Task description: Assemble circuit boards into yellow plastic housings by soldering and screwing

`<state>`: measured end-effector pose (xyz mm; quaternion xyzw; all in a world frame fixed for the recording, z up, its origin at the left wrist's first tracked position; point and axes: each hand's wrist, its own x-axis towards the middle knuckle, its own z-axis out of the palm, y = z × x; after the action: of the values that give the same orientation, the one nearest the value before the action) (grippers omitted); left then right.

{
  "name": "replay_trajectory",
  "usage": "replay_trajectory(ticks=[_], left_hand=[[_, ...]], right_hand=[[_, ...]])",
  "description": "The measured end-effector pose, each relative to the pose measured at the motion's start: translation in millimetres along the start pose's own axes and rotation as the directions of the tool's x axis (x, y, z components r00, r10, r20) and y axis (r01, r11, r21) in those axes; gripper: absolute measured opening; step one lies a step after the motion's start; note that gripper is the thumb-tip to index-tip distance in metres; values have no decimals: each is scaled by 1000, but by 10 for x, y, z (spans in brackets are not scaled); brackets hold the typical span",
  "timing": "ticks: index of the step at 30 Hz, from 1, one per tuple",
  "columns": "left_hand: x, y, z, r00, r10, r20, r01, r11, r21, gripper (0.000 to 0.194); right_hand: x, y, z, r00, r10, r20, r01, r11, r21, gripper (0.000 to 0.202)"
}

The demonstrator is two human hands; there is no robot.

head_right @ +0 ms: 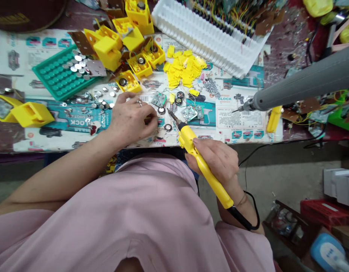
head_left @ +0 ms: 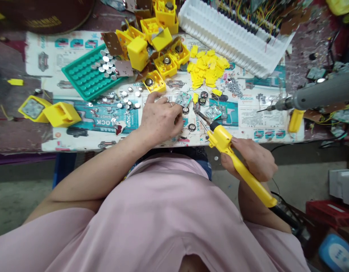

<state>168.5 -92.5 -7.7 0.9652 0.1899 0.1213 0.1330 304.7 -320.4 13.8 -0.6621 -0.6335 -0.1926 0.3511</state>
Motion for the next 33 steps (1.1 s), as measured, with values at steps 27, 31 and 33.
replay_trajectory(ticks=[27,31,33], left_hand=[[35,18,-111,995,-32,97,30,999,22,25],[51,26,-115,993,-37,111,36,999,12,26],[48,22,-106,994,-37,99,37,999,-1,25]], right_hand=[[-123,-75,39,999,48,14,-49,992,116,35],[-66,-68,49,998,-58,39,55,995,81,34],[-36,-64,63,997,-68,31,66,996,62,30]])
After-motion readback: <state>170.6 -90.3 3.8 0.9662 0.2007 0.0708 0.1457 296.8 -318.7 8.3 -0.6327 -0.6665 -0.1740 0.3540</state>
